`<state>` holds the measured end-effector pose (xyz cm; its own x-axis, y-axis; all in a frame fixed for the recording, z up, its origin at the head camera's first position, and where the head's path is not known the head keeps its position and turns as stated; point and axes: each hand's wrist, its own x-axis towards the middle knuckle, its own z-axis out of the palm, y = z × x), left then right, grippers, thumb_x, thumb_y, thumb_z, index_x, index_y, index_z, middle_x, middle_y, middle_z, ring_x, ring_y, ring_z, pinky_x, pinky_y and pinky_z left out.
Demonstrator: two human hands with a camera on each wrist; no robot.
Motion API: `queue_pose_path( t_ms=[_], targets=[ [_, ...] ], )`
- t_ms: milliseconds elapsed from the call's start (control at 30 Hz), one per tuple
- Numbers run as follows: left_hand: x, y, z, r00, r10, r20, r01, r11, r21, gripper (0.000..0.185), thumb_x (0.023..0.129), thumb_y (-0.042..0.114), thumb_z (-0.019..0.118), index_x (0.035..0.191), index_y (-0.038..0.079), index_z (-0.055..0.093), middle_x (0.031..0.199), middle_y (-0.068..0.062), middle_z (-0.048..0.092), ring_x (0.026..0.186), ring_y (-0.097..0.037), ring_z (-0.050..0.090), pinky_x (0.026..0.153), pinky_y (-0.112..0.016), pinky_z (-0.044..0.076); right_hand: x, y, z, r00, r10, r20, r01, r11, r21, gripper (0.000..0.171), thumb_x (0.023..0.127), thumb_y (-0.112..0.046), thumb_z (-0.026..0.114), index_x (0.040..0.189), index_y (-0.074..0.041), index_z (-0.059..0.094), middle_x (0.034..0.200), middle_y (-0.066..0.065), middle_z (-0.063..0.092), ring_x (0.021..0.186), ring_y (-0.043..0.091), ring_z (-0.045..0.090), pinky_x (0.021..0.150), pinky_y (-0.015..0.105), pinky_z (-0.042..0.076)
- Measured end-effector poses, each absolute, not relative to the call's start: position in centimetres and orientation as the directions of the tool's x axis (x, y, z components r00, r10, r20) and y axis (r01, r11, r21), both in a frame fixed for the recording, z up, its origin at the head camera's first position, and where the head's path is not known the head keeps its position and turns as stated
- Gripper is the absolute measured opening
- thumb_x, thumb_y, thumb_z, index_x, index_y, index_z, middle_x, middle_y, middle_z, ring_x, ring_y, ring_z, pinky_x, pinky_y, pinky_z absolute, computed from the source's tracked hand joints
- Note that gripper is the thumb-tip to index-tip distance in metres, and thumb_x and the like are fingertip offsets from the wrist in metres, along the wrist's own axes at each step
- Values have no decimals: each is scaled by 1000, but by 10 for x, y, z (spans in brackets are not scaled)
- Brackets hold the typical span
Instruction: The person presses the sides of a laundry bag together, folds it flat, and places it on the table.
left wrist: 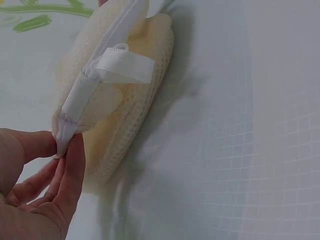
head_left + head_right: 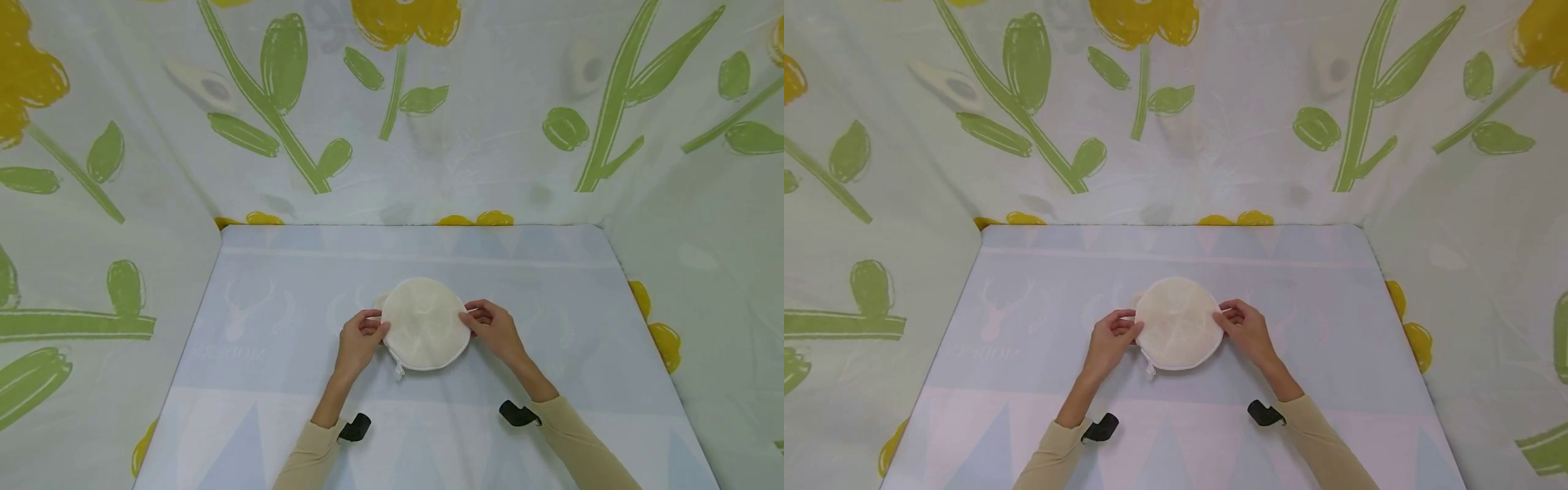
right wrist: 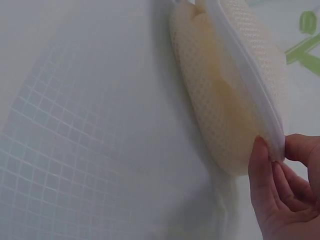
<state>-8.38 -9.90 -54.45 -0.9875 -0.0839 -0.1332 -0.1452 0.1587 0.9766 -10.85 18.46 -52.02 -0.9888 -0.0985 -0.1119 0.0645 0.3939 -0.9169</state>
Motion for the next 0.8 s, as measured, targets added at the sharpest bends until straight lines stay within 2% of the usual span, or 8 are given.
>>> queue_pose_path(
  t_ms=[167, 333, 500, 633, 800],
  targets=[
    [-83, -98, -548, -988, -99, -122, -138, 172, 975, 31, 92, 10, 78, 118, -4, 69, 89, -16, 70, 76, -28, 69, 66, -38, 61, -116, 191, -551, -992, -76, -102, 61, 417, -907, 31, 95, -20, 77, 114, 4, 68, 95, 14, 73, 73, 10, 67, 64, 25, 58],
    [-84, -97, -551, -985, -128, -117, -142, 206, 968, 25, 91, 9, 79, 112, -1, 71, 84, -12, 71, 70, -17, 67, 60, -24, 56, -117, 189, -553, -993, -61, -100, 62, 453, -889, 28, 95, -19, 77, 112, 1, 69, 94, 13, 73, 74, 13, 68, 63, 24, 57],
    [-84, -94, -553, -985, -161, -61, -104, 276, 956, 23, 89, 7, 80, 109, 0, 70, 81, -9, 70, 68, -13, 64, 59, -21, 53, -118, 187, -557, -997, -58, -54, 17, 506, -862, 26, 94, -20, 78, 111, -1, 70, 92, 11, 73, 75, 17, 67, 64, 23, 55],
    [-84, -90, -553, -985, -159, 67, 1, 378, 926, 27, 87, 1, 80, 111, -1, 69, 84, -9, 66, 73, -16, 62, 64, -23, 53, -117, 186, -561, -992, -71, 103, -125, 582, -804, 25, 92, -16, 80, 110, -3, 71, 92, 8, 69, 79, 18, 64, 68, 21, 53],
    [-82, -86, -551, -957, -32, 288, 230, 523, 821, 26, 88, -8, 76, 112, -3, 68, 92, -10, 62, 84, -23, 60, 73, -29, 54, -112, 182, -559, -938, -132, 321, -335, 590, -735, 29, 89, -3, 80, 115, 0, 70, 101, 12, 64, 85, 23, 63, 74, 23, 53]
  ],
)
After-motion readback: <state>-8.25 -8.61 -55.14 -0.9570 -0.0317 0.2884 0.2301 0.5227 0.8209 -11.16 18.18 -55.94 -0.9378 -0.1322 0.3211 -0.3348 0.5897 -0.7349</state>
